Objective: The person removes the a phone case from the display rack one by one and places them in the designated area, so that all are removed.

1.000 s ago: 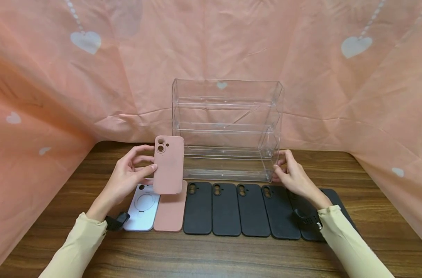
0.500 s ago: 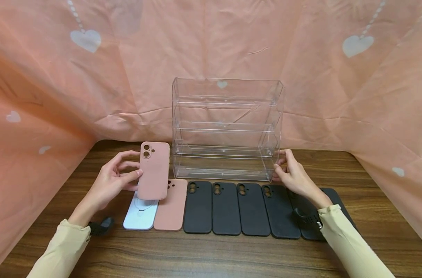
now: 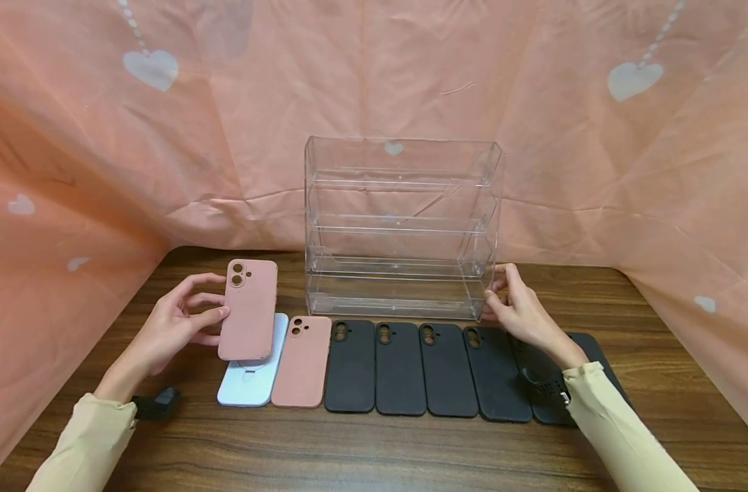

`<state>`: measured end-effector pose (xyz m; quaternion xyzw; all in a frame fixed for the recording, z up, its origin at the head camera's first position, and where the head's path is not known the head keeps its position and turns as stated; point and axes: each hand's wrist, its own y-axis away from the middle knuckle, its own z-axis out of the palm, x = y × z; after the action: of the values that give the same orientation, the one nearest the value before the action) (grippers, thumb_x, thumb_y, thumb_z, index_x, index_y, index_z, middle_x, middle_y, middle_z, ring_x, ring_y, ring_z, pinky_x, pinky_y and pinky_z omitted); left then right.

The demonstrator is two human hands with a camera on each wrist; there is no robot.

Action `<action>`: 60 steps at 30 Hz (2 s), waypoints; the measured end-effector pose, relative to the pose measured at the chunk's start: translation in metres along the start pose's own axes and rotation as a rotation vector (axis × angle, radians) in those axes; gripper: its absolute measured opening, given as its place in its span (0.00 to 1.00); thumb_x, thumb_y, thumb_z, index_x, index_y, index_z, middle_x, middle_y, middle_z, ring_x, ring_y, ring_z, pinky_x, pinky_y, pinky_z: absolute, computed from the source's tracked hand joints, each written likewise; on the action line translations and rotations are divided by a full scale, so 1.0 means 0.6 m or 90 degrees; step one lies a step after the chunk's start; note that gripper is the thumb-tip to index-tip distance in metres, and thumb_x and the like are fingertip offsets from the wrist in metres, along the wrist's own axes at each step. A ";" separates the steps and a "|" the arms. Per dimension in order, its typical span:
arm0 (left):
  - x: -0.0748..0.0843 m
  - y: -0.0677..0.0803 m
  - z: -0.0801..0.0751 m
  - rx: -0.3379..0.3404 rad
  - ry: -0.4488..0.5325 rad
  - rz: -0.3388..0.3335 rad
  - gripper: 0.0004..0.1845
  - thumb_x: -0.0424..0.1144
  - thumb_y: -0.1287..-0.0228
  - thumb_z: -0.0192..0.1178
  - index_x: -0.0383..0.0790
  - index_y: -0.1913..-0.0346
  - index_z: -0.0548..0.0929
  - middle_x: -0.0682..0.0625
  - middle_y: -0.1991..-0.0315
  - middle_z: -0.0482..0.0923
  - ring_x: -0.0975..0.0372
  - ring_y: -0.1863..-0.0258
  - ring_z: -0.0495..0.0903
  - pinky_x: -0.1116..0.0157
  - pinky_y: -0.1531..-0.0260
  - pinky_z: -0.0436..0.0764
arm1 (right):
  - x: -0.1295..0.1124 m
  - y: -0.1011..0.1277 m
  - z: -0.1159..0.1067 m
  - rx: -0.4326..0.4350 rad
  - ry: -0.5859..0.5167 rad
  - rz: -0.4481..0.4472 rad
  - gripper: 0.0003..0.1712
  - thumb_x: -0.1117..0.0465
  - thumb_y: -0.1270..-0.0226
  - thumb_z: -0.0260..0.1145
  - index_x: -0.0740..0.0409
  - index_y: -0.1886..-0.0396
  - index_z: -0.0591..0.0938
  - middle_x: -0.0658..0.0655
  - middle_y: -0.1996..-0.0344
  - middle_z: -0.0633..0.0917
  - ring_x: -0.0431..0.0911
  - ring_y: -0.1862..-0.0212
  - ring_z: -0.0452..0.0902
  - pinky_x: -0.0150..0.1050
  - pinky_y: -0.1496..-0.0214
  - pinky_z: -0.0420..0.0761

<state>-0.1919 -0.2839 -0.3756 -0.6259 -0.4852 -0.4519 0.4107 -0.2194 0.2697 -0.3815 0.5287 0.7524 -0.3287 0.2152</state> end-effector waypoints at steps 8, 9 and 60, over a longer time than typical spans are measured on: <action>-0.013 0.009 -0.024 0.000 0.021 -0.013 0.25 0.32 0.30 0.65 0.47 0.33 0.72 0.59 0.56 0.88 0.62 0.62 0.90 0.55 0.71 0.91 | 0.000 -0.002 -0.001 -0.002 -0.012 0.004 0.23 0.72 0.27 0.57 0.71 0.37 0.63 0.69 0.60 0.77 0.50 0.73 0.85 0.34 0.71 0.87; -0.015 0.011 -0.028 0.000 0.022 -0.013 0.25 0.32 0.30 0.65 0.47 0.33 0.72 0.59 0.56 0.88 0.62 0.63 0.90 0.55 0.71 0.91 | 0.000 -0.002 -0.001 -0.001 -0.009 0.004 0.23 0.71 0.27 0.57 0.71 0.37 0.63 0.69 0.60 0.77 0.50 0.73 0.84 0.33 0.72 0.86; -0.047 0.046 -0.087 -0.115 -0.285 -0.108 0.27 0.41 0.34 0.70 0.35 0.36 0.77 0.38 0.53 0.86 0.68 0.64 0.86 0.64 0.67 0.89 | -0.003 0.001 -0.001 -0.015 -0.032 0.021 0.24 0.71 0.26 0.56 0.72 0.35 0.61 0.70 0.57 0.76 0.48 0.71 0.86 0.38 0.68 0.90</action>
<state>-0.1773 -0.3456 -0.3916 -0.7015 -0.5724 -0.3767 0.1959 -0.2182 0.2690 -0.3798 0.5297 0.7419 -0.3295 0.2458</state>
